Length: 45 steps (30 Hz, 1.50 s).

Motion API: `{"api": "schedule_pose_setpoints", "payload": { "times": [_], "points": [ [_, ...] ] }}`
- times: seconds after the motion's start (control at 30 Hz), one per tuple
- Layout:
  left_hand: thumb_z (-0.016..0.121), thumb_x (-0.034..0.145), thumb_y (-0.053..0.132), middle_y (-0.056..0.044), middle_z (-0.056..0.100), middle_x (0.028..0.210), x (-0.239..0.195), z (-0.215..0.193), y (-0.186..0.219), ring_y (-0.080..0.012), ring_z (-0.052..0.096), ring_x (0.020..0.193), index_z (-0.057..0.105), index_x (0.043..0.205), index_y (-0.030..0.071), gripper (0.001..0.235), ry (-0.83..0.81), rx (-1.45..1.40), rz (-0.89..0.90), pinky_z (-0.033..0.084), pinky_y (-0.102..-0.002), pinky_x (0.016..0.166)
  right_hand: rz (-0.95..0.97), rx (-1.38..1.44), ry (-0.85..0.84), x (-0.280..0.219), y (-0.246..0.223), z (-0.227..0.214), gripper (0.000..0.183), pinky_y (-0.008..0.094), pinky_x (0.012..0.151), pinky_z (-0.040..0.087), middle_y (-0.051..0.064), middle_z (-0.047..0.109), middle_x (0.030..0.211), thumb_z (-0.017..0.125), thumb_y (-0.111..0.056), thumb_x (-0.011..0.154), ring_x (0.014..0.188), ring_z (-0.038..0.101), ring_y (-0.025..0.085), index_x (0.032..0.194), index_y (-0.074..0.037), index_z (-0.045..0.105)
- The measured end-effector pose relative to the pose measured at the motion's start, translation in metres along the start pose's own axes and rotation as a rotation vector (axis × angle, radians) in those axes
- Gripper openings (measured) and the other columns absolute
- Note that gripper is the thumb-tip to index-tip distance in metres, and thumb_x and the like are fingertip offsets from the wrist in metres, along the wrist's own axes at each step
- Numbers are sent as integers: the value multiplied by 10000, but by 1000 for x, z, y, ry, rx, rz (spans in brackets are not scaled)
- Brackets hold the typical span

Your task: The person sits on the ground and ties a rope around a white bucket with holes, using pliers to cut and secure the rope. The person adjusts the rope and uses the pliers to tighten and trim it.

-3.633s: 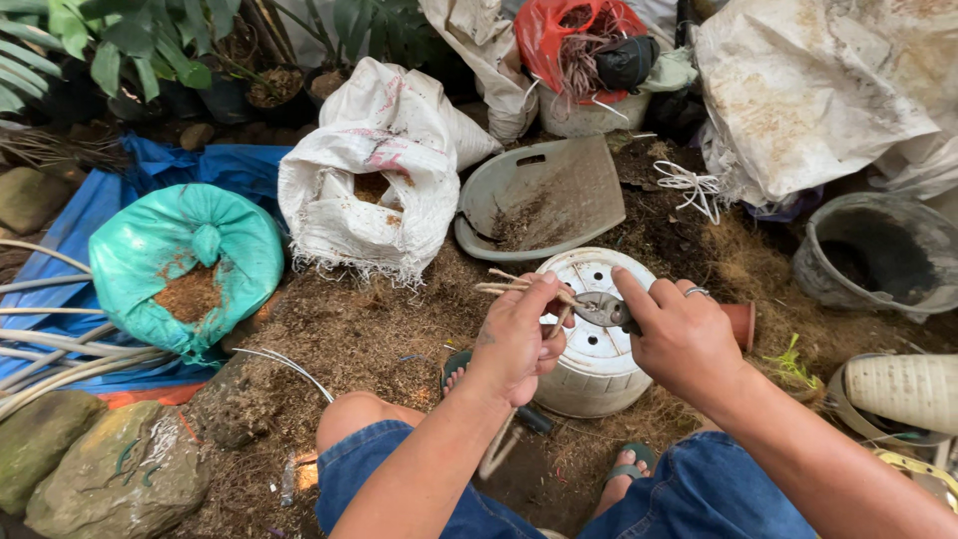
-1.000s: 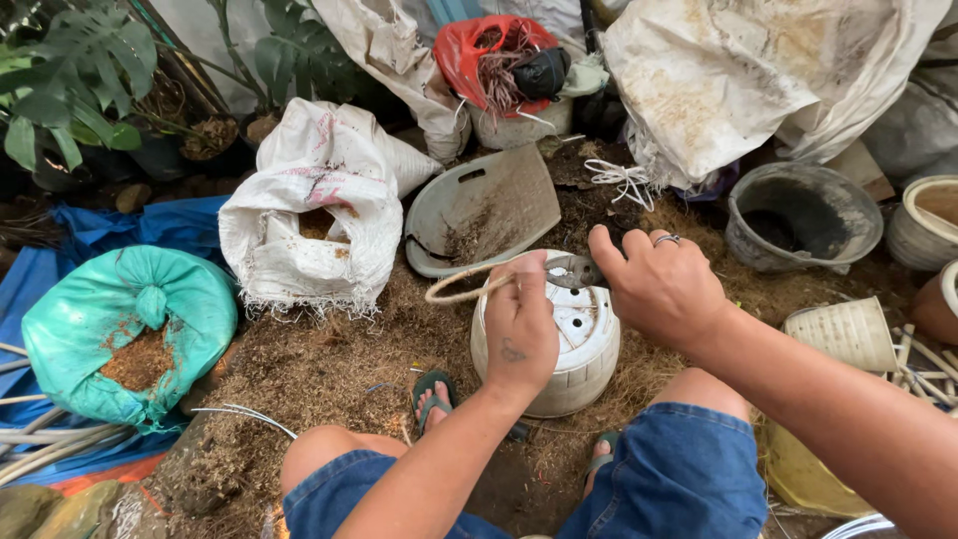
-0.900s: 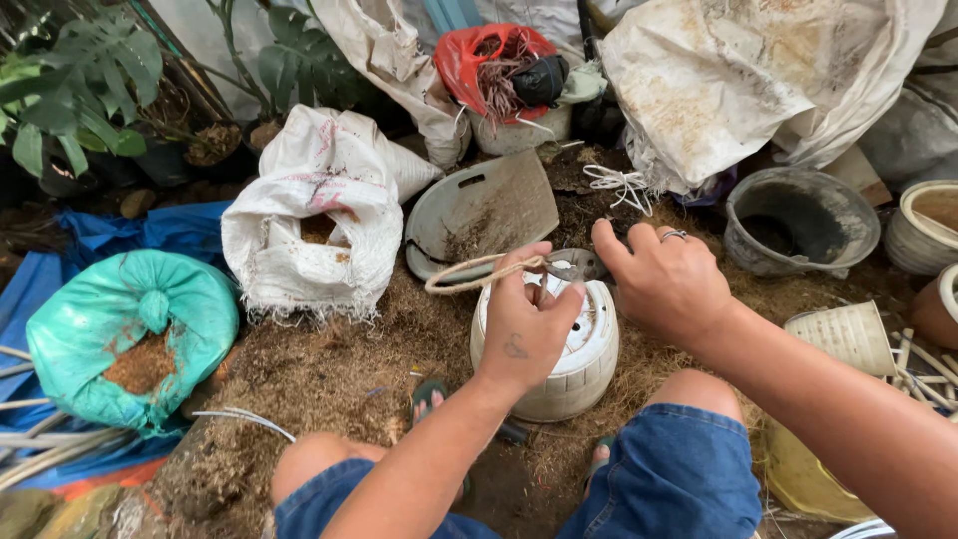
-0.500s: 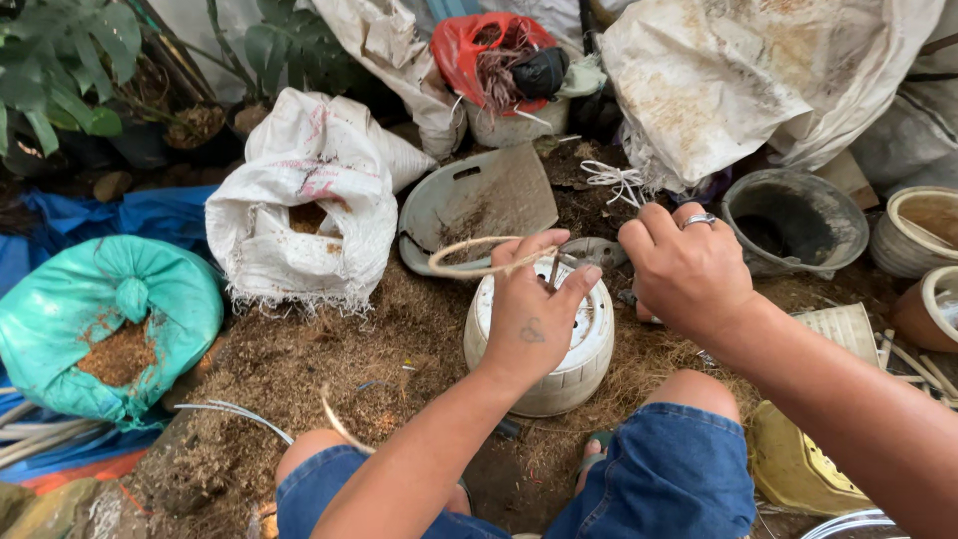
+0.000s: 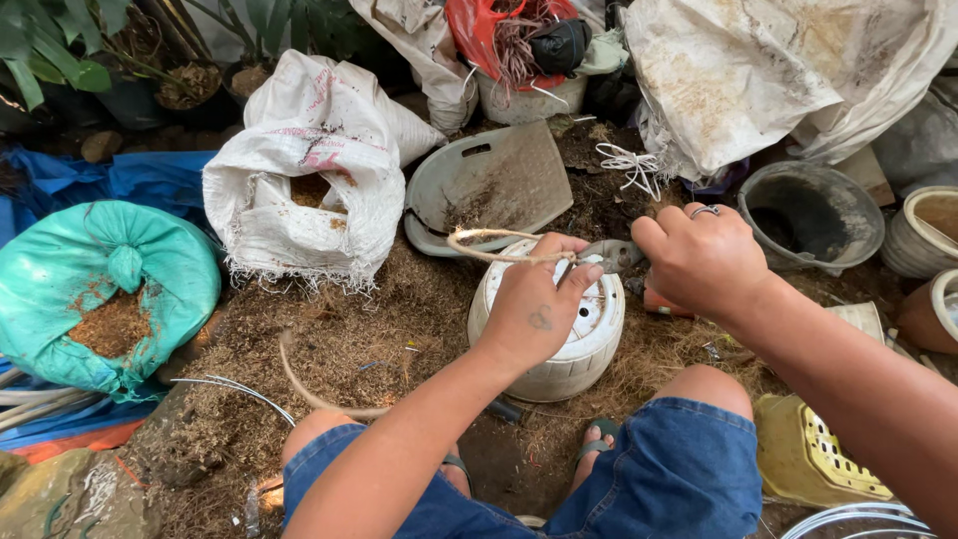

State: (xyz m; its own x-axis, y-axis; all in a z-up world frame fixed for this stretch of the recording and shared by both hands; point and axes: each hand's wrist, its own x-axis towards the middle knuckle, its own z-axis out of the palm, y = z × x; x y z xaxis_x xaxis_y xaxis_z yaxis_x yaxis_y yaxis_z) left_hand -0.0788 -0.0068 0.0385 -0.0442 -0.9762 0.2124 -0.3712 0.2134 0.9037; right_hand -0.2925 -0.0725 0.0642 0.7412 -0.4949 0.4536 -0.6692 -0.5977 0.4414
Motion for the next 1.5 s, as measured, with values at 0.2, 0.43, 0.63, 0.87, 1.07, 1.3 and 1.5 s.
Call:
{"api": "schedule_pose_setpoints", "payload": {
  "times": [0.2, 0.43, 0.63, 0.87, 1.07, 1.3, 1.5],
  "points": [
    [634, 973, 256, -131, 718, 795, -12, 1, -18, -256, 697, 706, 674, 1177, 58, 287, -43, -69, 45, 529, -382, 682, -30, 20, -51, -5, -10, -2, 256, 414, 580, 466, 48, 540, 696, 725, -229, 592, 641, 608, 259, 769, -137, 564],
    [531, 1126, 280, -66, 712, 1008, 3, -12, -54, -131, 643, 886, 685, 1232, 0, 338, 35, -394, 102, 529, -297, 824, 278, 261, -266, -28, -43, 5, 388, 454, 764, 437, 35, 706, 841, 714, -180, 739, 826, 683, 258, 1123, -147, 666],
    [483, 1120, 185, -45, 621, 897, -17, -65, -72, -38, 410, 590, 659, 1215, -9, 279, -5, -774, 61, 357, -213, 534, 598, 1605, -601, -41, -81, -1, 770, 303, 762, 515, 73, 737, 1214, 523, -3, 711, 934, 698, 138, 1470, -131, 548],
    [381, 1124, 202, -122, 651, 1324, -71, -67, -81, -42, 419, 621, 631, 1209, 18, 321, 35, -649, 203, 397, -218, 578, 680, 2159, -840, -34, -154, -18, 924, 366, 745, 618, 83, 652, 1319, 477, 96, 718, 1140, 671, 154, 1596, -166, 359],
    [343, 1146, 330, -128, 653, 1348, -105, -64, -85, -43, 461, 652, 644, 1262, 15, 450, 107, -445, 285, 401, -210, 581, 569, 2045, -884, -26, -176, -32, 843, 335, 811, 638, 71, 662, 1161, 463, 80, 717, 1029, 655, 166, 1533, -132, 446],
    [366, 1156, 324, -140, 684, 1320, -117, -65, -94, -49, 503, 689, 654, 1314, 2, 460, 132, -317, 328, 439, -218, 627, 594, 1808, -983, -37, -181, -36, 431, 298, 710, 511, 43, 656, 904, 497, 52, 755, 821, 595, 157, 1146, -82, 619],
    [356, 1163, 292, -162, 687, 1315, -115, -59, -93, -166, 611, 962, 642, 1327, -18, 453, 127, -226, 427, 516, -301, 847, 531, 1670, -938, -43, -178, -32, 260, 301, 751, 542, 27, 700, 849, 532, -7, 789, 820, 647, 132, 1015, -82, 636]
  ]
}}
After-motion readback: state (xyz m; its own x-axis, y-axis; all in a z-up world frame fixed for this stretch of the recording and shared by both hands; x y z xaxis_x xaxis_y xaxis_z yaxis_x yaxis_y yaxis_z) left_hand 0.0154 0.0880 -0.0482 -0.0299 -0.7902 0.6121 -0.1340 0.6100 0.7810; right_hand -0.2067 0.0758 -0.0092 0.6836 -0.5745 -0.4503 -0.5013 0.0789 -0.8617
